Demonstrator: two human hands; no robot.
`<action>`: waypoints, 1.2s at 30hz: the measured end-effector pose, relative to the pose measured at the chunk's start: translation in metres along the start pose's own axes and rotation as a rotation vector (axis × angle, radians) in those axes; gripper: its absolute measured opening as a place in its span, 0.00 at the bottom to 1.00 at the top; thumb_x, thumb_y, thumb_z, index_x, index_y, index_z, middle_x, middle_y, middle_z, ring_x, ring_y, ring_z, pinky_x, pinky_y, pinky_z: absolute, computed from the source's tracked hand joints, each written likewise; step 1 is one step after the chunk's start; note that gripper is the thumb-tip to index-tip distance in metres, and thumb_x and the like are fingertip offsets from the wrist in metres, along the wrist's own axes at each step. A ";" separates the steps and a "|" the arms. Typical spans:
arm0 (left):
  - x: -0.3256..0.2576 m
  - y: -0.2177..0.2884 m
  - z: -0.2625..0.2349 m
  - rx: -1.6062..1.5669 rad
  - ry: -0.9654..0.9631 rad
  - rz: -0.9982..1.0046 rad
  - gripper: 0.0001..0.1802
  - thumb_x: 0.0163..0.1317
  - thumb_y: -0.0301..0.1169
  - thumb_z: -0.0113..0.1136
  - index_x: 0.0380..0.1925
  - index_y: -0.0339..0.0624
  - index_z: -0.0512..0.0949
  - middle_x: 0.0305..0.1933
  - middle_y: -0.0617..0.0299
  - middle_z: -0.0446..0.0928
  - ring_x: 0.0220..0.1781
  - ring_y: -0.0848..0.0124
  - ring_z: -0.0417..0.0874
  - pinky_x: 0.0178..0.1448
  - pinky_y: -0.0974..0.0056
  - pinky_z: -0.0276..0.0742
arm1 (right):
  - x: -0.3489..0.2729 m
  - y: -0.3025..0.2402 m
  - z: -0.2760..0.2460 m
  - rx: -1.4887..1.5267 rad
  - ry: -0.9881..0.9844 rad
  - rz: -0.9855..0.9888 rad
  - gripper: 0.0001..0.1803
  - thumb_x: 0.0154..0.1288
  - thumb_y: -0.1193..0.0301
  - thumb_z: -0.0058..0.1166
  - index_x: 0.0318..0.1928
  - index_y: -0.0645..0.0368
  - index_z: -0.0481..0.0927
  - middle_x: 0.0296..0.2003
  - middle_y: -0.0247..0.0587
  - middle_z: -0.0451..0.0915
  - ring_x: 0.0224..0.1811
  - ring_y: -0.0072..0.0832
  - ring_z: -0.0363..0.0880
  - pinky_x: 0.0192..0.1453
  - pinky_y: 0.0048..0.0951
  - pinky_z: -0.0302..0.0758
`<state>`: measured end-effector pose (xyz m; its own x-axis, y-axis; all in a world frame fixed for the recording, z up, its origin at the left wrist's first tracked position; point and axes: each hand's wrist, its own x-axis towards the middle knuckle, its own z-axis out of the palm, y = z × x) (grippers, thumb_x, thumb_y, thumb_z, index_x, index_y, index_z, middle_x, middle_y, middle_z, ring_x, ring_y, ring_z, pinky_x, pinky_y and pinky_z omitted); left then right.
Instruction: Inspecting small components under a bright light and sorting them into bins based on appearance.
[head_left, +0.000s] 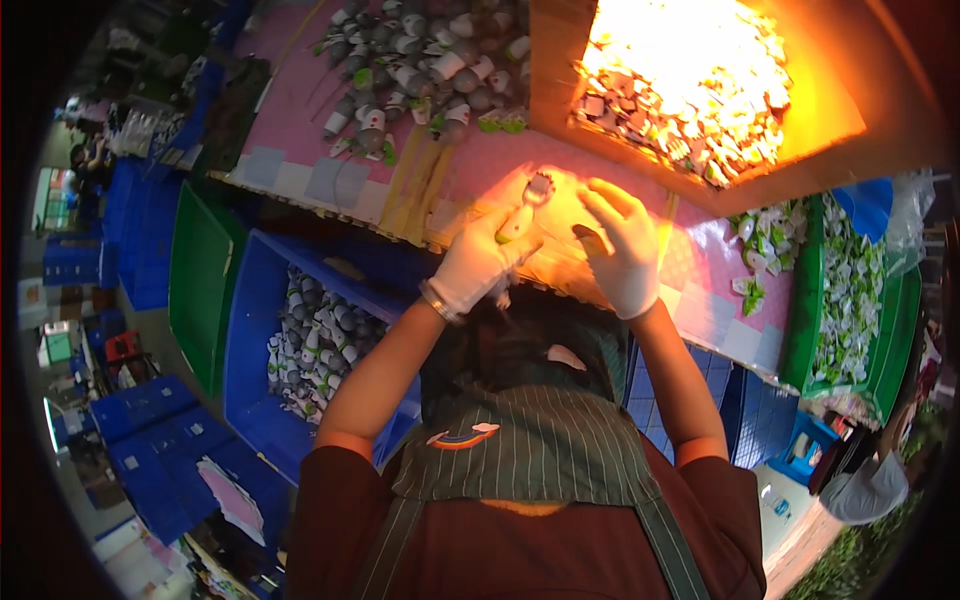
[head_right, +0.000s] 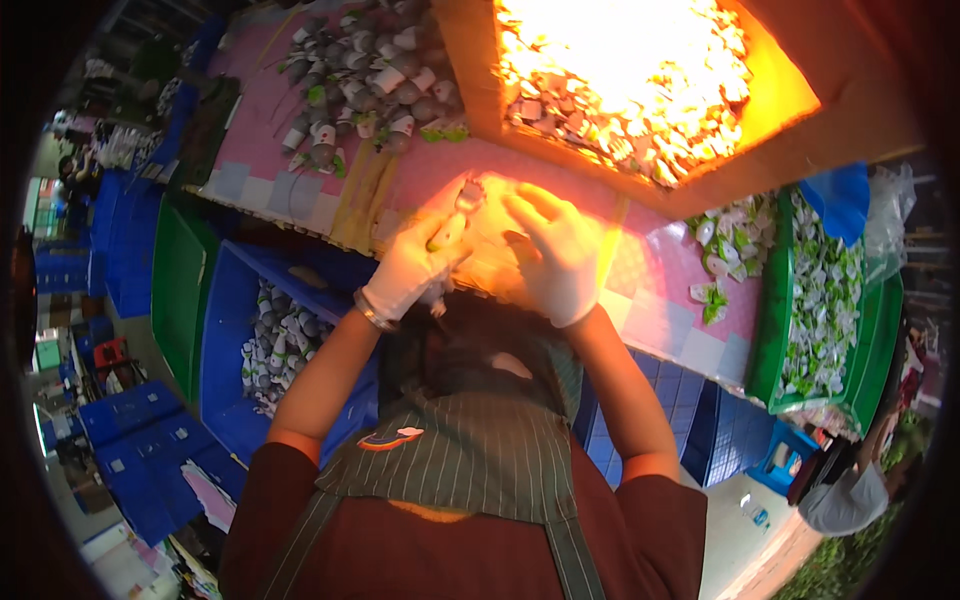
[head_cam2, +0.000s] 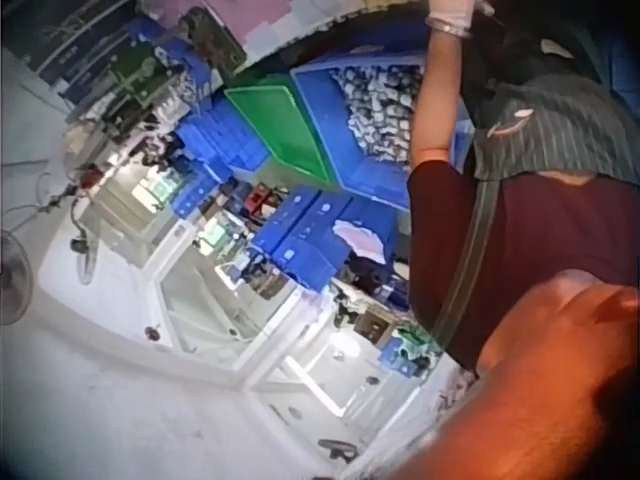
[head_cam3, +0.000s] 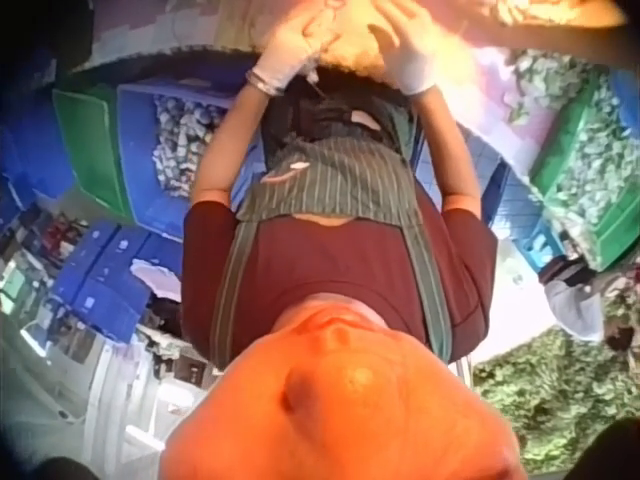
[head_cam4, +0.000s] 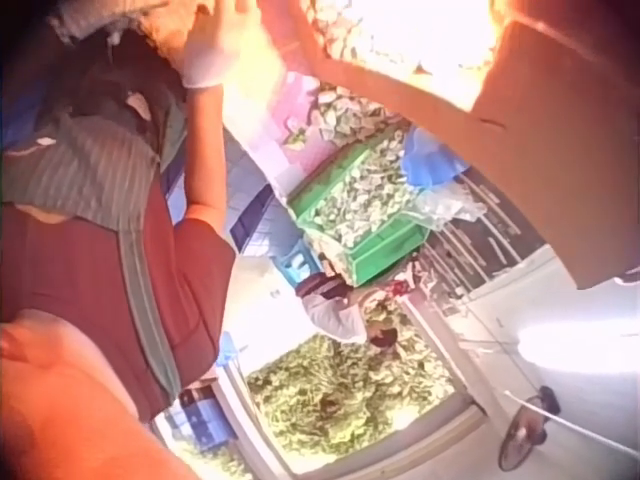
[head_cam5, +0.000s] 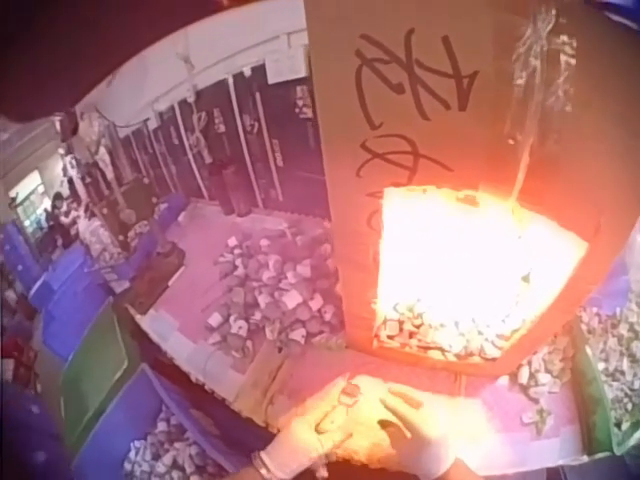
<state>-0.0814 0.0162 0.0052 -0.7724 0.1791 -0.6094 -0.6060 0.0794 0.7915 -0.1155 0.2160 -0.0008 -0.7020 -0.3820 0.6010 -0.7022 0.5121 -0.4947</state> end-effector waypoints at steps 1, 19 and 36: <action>0.018 -0.017 -0.004 0.171 0.216 0.308 0.18 0.61 0.40 0.62 0.44 0.39 0.76 0.32 0.56 0.76 0.25 0.68 0.78 0.28 0.65 0.73 | -0.006 0.004 0.004 0.023 0.044 0.052 0.26 0.47 0.83 0.65 0.50 0.58 0.78 0.48 0.48 0.78 0.46 0.37 0.79 0.44 0.32 0.78; 0.066 0.039 -0.169 1.106 1.158 0.458 0.18 0.49 0.31 0.63 0.43 0.41 0.77 0.38 0.46 0.77 0.41 0.49 0.78 0.42 0.47 0.74 | -0.035 -0.008 0.013 0.241 0.057 0.315 0.23 0.52 0.87 0.60 0.50 0.60 0.78 0.46 0.42 0.79 0.37 0.24 0.78 0.39 0.23 0.78; -0.043 0.015 -0.005 -0.674 -0.112 0.277 0.16 0.63 0.38 0.61 0.44 0.38 0.76 0.34 0.58 0.78 0.32 0.70 0.80 0.36 0.66 0.77 | -0.001 -0.034 0.016 1.030 -0.135 0.941 0.27 0.71 0.55 0.48 0.57 0.67 0.71 0.36 0.36 0.77 0.32 0.20 0.75 0.36 0.21 0.72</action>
<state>-0.0584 0.0050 0.0430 -0.9119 0.2073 -0.3541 -0.4048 -0.5964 0.6932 -0.0932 0.1867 0.0056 -0.9167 -0.3162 -0.2442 0.3026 -0.1504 -0.9412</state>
